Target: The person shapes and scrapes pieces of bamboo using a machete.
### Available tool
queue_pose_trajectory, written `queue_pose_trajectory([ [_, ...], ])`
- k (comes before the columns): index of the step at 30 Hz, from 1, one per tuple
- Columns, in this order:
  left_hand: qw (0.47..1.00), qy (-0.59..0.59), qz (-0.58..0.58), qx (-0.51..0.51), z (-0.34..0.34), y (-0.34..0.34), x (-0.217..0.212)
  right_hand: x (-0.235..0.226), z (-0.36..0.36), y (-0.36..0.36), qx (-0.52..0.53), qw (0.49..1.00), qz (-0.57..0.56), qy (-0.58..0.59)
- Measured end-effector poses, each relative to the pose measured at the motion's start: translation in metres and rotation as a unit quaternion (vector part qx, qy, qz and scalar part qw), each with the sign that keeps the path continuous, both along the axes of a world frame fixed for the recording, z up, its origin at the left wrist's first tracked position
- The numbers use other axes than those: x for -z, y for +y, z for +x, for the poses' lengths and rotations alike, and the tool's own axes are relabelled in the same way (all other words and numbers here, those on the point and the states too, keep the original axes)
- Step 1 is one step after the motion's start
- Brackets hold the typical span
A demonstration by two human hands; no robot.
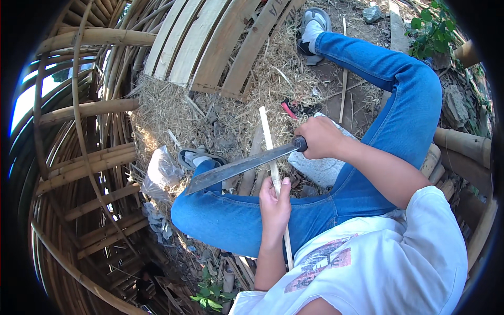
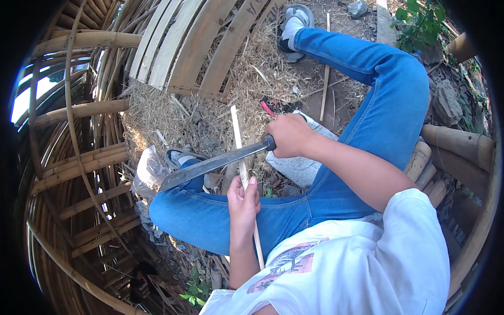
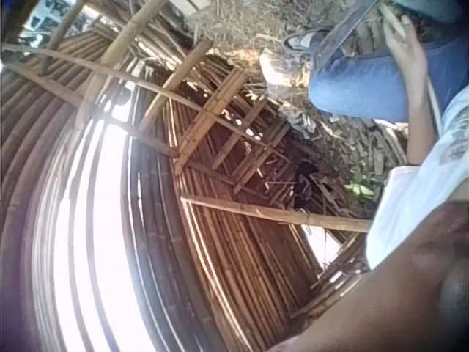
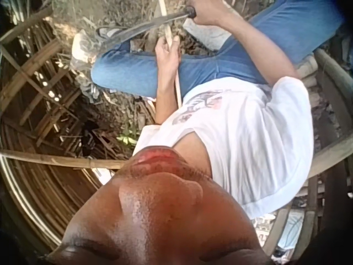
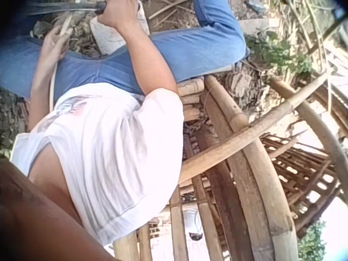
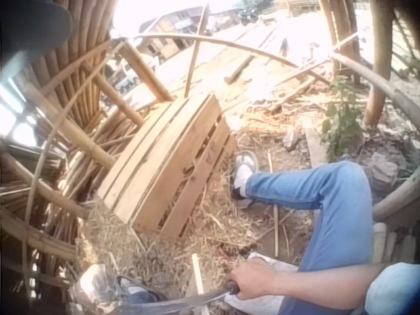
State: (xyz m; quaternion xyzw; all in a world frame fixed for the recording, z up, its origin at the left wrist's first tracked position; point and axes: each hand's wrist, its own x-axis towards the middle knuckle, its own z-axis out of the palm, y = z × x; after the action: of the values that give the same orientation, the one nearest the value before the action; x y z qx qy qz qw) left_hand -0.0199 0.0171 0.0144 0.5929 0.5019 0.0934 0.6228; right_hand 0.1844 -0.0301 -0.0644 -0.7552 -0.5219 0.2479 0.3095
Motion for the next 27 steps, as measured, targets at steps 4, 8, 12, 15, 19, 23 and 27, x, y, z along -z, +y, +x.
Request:
queue_pose_trajectory([
  [4,1.000,0.003,-0.019,-0.016,0.003,-0.002,-0.008,0.005,0.002,0.001,0.030,0.998,0.038,-0.031],
  [8,1.000,0.006,0.028,0.009,-0.005,-0.001,0.006,0.004,0.002,0.003,0.022,0.999,0.016,-0.018],
  [12,1.000,0.002,0.016,0.005,-0.004,-0.002,-0.002,0.008,0.006,0.004,0.044,0.999,0.011,-0.026],
  [15,1.000,0.007,-0.007,-0.007,-0.004,-0.002,-0.008,0.012,0.018,0.003,0.071,0.997,-0.001,-0.025],
  [19,1.000,-0.006,-0.002,0.003,-0.009,-0.002,-0.007,0.006,0.019,0.001,0.110,0.994,0.012,0.006],
  [23,1.000,-0.009,-0.002,0.005,-0.012,-0.002,-0.007,0.009,0.010,0.001,0.078,0.996,0.048,0.016],
  [27,0.998,-0.017,-0.052,-0.012,-0.010,-0.002,-0.011,-0.004,0.006,-0.001,0.013,0.999,0.034,-0.009],
])
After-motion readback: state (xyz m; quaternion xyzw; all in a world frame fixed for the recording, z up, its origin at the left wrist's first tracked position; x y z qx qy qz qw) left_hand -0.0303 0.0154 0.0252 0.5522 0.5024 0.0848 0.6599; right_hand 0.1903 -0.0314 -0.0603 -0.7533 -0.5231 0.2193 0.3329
